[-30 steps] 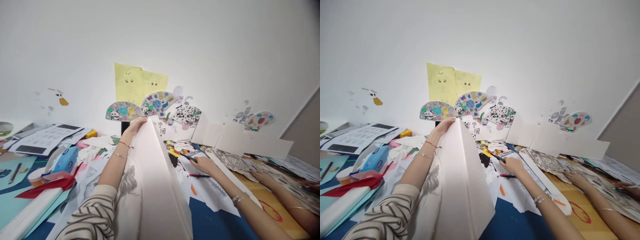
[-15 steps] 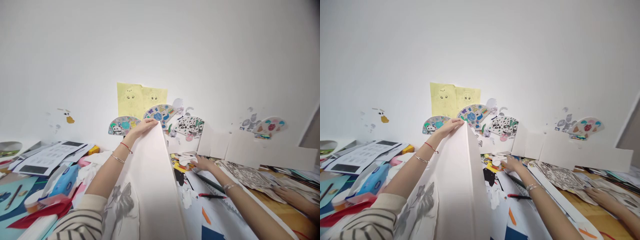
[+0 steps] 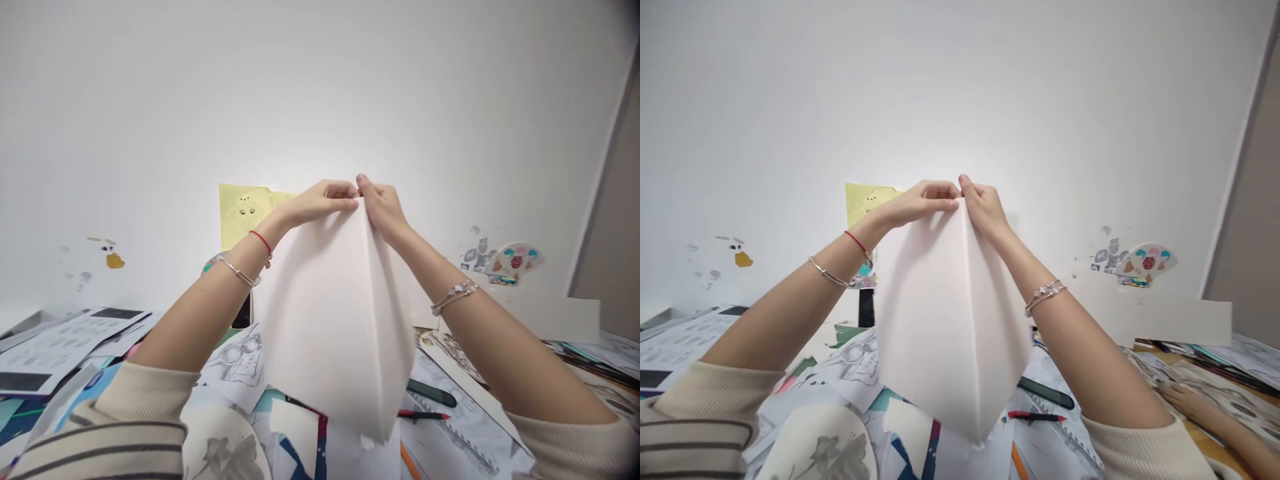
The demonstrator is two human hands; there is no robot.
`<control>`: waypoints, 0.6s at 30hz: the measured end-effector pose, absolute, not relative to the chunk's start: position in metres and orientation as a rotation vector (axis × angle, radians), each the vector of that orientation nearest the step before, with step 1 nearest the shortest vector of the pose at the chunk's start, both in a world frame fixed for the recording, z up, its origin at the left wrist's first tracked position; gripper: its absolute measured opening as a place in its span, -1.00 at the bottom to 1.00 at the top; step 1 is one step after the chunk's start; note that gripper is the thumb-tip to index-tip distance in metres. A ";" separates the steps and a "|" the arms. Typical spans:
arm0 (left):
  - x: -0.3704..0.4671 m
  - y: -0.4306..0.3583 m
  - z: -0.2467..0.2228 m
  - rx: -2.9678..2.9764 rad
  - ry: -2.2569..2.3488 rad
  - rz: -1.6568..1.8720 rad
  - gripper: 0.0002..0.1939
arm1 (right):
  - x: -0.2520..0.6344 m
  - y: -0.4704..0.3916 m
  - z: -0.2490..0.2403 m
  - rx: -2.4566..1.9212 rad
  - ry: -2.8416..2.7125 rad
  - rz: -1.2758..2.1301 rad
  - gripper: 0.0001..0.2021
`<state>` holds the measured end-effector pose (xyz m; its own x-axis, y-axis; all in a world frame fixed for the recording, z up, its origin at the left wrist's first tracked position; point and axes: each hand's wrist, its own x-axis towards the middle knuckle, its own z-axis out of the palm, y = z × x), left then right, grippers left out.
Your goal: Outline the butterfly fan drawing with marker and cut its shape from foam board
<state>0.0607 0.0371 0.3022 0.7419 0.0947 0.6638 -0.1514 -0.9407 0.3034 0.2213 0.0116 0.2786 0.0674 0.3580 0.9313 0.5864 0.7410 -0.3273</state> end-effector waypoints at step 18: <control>0.035 -0.022 0.279 2.507 -0.204 1.504 -0.80 | 0.176 -0.062 0.283 -0.778 -1.544 -0.458 -0.46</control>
